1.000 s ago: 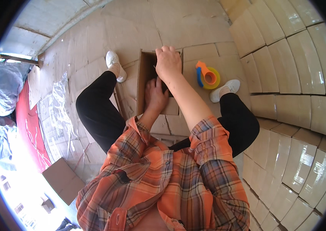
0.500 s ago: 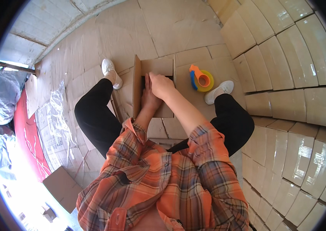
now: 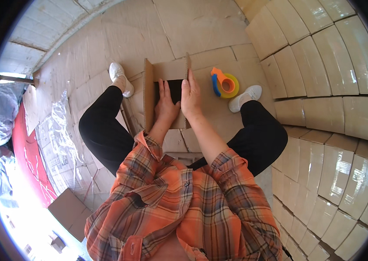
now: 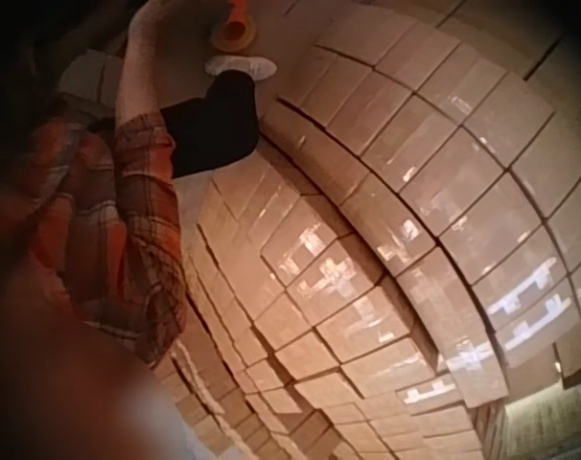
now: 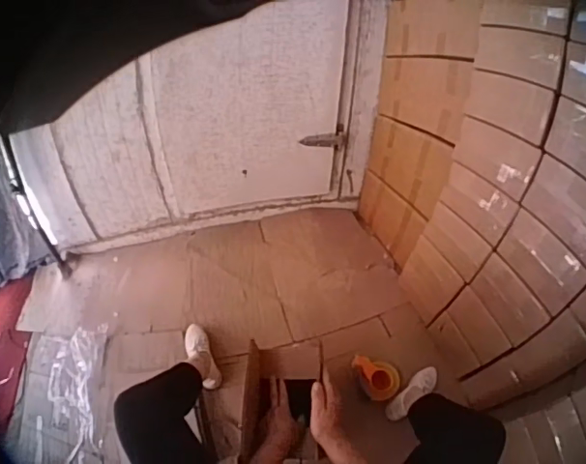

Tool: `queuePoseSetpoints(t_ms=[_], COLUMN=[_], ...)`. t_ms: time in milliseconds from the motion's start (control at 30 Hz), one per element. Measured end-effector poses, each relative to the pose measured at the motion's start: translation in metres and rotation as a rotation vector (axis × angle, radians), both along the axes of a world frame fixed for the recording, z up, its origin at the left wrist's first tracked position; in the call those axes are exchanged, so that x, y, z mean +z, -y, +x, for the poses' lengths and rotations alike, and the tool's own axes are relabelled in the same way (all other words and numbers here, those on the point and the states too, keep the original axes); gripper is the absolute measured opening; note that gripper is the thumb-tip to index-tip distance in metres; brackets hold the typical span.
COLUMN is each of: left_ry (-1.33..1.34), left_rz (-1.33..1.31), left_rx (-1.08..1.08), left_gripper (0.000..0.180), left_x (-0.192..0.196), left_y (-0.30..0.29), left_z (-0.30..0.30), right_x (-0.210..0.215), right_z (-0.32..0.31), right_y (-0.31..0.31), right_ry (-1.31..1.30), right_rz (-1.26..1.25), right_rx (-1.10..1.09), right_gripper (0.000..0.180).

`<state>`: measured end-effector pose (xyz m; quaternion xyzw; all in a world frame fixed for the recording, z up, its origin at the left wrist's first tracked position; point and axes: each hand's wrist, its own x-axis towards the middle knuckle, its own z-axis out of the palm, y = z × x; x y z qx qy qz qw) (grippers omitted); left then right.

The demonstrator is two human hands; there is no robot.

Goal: The recorder assembles cardboard boxes and tapes them shut using a handheld tape dispenser.

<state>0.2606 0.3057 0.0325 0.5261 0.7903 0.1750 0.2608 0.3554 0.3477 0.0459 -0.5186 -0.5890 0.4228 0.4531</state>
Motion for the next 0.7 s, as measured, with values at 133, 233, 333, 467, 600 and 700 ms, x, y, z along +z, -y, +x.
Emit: queuePoseSetpoints(t_ms=[133,233,333,467,600,700], left_ry=[-0.014,-0.169,0.105,0.63,0.411,0.416], left_rz=[-0.049,0.118,0.518,0.711,0.717,0.591], left_rx=[-0.045,-0.087,0.056,0.139,0.012,0.221], left_gripper=[0.077,0.066,0.055,0.032,0.024,0.032], left_x=[-0.018,-0.058,-0.031,0.014,0.081,0.048], left_y=[-0.002,0.005,0.006,0.024,0.044,0.034], left_z=[0.001,-0.016,-0.004,0.005,-0.029,-0.071], right_x=[-0.004,-0.004,-0.014,-0.016,-0.02,-0.02], right_z=[-0.023,-0.029,0.002,0.005,0.011,0.004], right_y=[0.016,0.01,0.0,-0.004,-0.005,-0.003], right_ry=[0.801,0.726,0.629,0.639,0.647,0.64], right_rz=[0.041,0.055,0.054,-0.066,-0.12,-0.13], right_rx=[-0.106,0.005,0.06,0.084,0.028,0.033], right_gripper=[0.053,0.053,0.051,0.065,0.079,0.078])
